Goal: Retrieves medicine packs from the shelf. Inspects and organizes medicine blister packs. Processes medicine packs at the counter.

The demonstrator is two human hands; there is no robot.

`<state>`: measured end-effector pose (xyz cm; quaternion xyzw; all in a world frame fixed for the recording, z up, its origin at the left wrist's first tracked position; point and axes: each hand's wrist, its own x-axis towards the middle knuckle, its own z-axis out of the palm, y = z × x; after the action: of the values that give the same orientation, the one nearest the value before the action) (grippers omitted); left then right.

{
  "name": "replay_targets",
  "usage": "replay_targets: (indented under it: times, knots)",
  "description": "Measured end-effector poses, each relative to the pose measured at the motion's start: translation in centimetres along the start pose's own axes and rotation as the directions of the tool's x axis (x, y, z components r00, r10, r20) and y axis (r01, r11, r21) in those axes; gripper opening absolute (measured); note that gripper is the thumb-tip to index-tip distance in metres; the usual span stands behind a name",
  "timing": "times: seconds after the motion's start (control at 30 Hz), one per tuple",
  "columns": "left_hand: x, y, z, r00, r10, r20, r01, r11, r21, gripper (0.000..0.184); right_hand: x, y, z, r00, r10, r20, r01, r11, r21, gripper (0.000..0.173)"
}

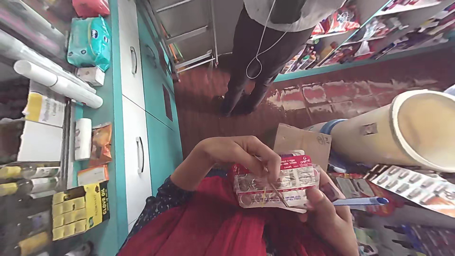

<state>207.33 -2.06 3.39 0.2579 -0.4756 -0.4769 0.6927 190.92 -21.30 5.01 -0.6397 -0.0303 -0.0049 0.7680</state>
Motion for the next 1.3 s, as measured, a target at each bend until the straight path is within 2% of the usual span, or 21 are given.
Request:
replay_targets:
  times: [0.13,0.2,0.23,0.3,0.37,0.47,0.6,0.7,0.73,0.8,0.87,0.93,1.0,1.07,1.17,1.3]
  knots:
    - [-0.2,0.2,1.0,0.994,0.009,-0.11,0.002,0.995,0.099,0.017,0.2,0.1,-0.1,0.999,-0.032,-0.015,0.031,0.999,-0.016,0.024]
    - [-0.3,-0.1,0.7,0.992,0.049,-0.114,-0.029,0.983,0.179,0.014,0.3,0.1,-0.2,0.993,-0.089,-0.075,0.079,0.988,-0.133,0.025]
    - [-0.3,0.0,0.8,0.989,0.053,-0.137,-0.022,0.974,0.224,0.014,0.3,0.1,-0.2,0.98,-0.143,-0.135,0.107,0.963,-0.246,0.027]
    - [-0.2,0.2,1.5,0.975,0.078,-0.206,-0.004,0.942,0.336,0.014,0.6,0.2,-0.3,0.91,-0.334,-0.245,0.173,0.844,-0.508,0.036]
    - [-0.3,-0.1,2.1,0.954,0.139,-0.267,-0.003,0.891,0.453,0.016,0.9,0.0,-0.9,0.834,-0.499,-0.237,0.232,0.706,-0.669,0.041]
    - [-0.3,-1.0,2.7,0.914,0.237,-0.329,0.009,0.799,0.601,0.017,1.4,-0.8,-1.2,0.811,-0.561,-0.166,0.24,0.577,-0.78,0.036]
    - [-0.2,-2.3,3.0,0.872,0.328,-0.362,0.014,0.724,0.69,0.015,2.3,-1.6,-1.2,0.838,-0.516,-0.178,0.18,0.568,-0.803,0.033]
    - [-0.2,-3.0,2.8,0.848,0.376,-0.372,-0.009,0.714,0.7,0.014,2.7,-1.3,-1.0,0.778,-0.617,-0.122,0.284,0.517,-0.808,0.02]
    - [-0.3,-3.4,2.6,0.838,0.399,-0.372,-0.025,0.71,0.704,0.014,2.7,-1.2,-0.7,0.738,-0.671,-0.075,0.32,0.446,-0.836,0.016]
    - [-0.4,-4.2,2.1,0.811,0.469,-0.349,-0.083,0.684,0.725,0.017,2.6,-1.0,-0.3,0.656,-0.75,0.086,0.377,0.227,-0.898,0.013]
    - [-0.6,-4.8,1.8,0.779,0.544,-0.312,-0.138,0.633,0.762,0.013,2.0,-1.3,0.1,0.63,-0.731,0.261,0.409,0.027,-0.912,0.015]
    - [-0.8,-4.9,1.7,0.751,0.599,-0.276,-0.159,0.57,0.806,0.009,1.4,-1.7,0.6,0.617,-0.699,0.362,0.432,-0.083,-0.898,0.017]
    - [-1.0,-4.4,1.8,0.734,0.629,-0.256,-0.173,0.538,0.825,0.011,1.1,-1.6,1.2,0.572,-0.708,0.415,0.44,-0.162,-0.883,0.021]
    - [-1.0,-4.0,1.6,0.733,0.648,-0.207,-0.202,0.498,0.843,0.012,1.0,-1.4,1.8,0.544,-0.726,0.421,0.419,-0.199,-0.886,0.02]
    - [-1.1,-3.7,0.9,0.729,0.665,-0.161,-0.182,0.415,0.891,0.012,1.2,-1.2,2.2,0.529,-0.749,0.398,0.396,-0.197,-0.897,0.019]
    - [-1.4,-3.9,0.0,0.738,0.661,-0.14,-0.197,0.409,0.891,0.013,1.4,-1.0,2.0,0.578,-0.722,0.381,0.41,-0.147,-0.9,0.016]
